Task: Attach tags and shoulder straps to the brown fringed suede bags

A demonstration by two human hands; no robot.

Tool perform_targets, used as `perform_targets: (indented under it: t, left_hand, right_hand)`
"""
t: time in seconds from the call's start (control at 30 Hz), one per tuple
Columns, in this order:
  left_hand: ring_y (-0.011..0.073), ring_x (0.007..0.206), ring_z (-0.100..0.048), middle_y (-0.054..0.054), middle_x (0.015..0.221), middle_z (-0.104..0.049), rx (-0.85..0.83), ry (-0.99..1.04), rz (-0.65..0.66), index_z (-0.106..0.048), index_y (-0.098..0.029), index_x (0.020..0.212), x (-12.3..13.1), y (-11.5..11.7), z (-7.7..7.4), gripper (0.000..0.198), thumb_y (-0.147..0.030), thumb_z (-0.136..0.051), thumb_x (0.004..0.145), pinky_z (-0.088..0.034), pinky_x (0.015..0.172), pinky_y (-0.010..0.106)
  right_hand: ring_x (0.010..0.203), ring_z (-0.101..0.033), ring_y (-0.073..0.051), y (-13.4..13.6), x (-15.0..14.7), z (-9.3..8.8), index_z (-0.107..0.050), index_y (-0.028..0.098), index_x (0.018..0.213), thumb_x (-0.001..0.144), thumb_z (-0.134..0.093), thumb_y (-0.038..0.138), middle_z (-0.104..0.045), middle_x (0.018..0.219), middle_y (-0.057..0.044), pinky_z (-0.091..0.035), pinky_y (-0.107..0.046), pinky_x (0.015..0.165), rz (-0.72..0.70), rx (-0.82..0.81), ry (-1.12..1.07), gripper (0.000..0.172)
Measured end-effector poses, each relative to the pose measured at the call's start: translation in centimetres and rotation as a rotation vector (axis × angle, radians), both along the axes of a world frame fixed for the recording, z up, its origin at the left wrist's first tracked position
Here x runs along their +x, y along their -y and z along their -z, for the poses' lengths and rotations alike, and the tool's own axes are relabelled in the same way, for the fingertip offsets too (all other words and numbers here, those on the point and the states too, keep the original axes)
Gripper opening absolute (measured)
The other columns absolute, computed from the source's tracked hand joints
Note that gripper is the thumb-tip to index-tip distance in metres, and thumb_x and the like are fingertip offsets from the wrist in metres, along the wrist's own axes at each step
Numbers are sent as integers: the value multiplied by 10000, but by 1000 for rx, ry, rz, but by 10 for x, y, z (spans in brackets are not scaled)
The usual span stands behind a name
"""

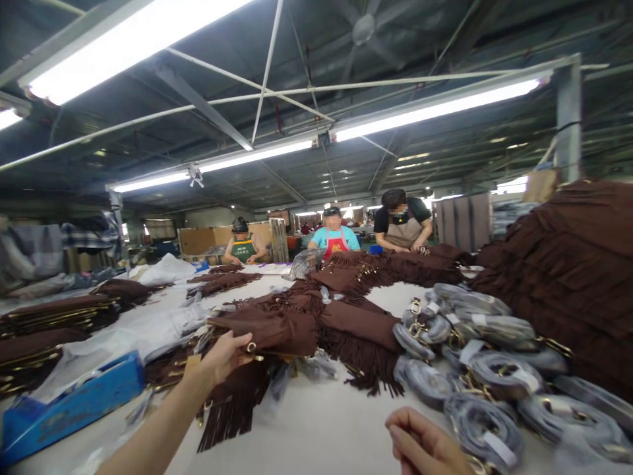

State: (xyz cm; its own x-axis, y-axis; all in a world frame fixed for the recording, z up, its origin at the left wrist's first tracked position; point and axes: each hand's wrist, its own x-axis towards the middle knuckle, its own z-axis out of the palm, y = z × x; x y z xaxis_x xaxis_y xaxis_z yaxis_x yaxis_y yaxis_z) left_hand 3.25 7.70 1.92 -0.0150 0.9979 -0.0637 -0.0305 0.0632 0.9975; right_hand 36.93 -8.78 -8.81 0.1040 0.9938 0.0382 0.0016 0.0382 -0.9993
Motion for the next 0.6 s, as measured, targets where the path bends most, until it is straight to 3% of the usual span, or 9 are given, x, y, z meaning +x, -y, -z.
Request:
perform_targets:
  t: [0.07, 0.17, 0.23, 0.3, 0.37, 0.43, 0.5, 0.6]
  left_hand:
    - [185, 745, -699, 80, 910, -723, -32, 92, 162, -572, -134, 1055, 35, 32, 21, 281, -175, -695, 806, -588, 696, 335]
    - [226, 826, -715, 116, 965, -733, -161, 245, 374, -567, -141, 1007, 85, 93, 69, 357, -289, -753, 741, -574, 723, 345]
    - [220, 838, -712, 115, 1003, -730, -292, 332, 569, -571, -161, 989, 108, 130, 98, 436, -371, -789, 675, -549, 738, 330]
    - [203, 791, -700, 102, 949, -733, -334, 292, 806, -609, -160, 924, 120, 155, 116, 421, -387, -795, 622, -522, 765, 331]
    - [180, 717, -668, 75, 824, -721, -241, 93, 986, -651, -147, 835, 120, 166, 117, 300, -343, -751, 631, -503, 770, 331]
    - [164, 658, -630, 45, 733, -690, -93, -182, 1003, -669, -145, 811, 107, 167, 104, 170, -277, -643, 707, -497, 717, 313]
    - [171, 691, -621, 42, 760, -682, 102, -513, 873, -663, -158, 842, 85, 161, 83, 154, -205, -532, 776, -488, 698, 302]
    - [242, 938, -616, 94, 971, -681, 429, -1118, 514, -634, -166, 911, 45, 144, 60, 163, -149, -511, 806, -461, 838, 361]
  right_hand:
    - [446, -522, -92, 3, -3, -3, -605, 190, 815, 660, -723, 594, -559, 628, 43, -382, -188, 373, 45, 29, 11, 449]
    - [545, -593, -136, 10, -11, -9, -598, 195, 893, 699, -669, 563, -599, 710, 18, -426, -207, 402, 84, 60, 92, 422]
    - [597, -606, -157, 16, -19, -14, -594, 192, 941, 766, -588, 541, -598, 700, 15, -443, -221, 433, 64, 65, 201, 390]
    - [668, -614, -170, 24, -26, -21, -608, 192, 944, 843, -504, 468, -609, 706, 7, -479, -246, 518, 28, 94, 368, 312]
    - [777, -625, -183, 32, -32, -28, -638, 197, 920, 864, -490, 356, -656, 795, -14, -510, -288, 677, -24, 144, 568, 225]
    - [897, -627, -205, 39, -35, -32, -670, 200, 955, 804, -561, 268, -691, 944, -40, -495, -324, 825, -104, 168, 729, 199]
    - [1071, -596, -258, 43, -35, -33, -676, 193, 1090, 702, -672, 247, -667, 1160, -88, -457, -367, 953, -202, 127, 834, 392]
    - [1295, -456, -329, 45, -36, -28, -635, 198, 1245, 613, -771, 289, -518, 1416, -133, -348, -436, 1096, -265, 51, 954, 653]
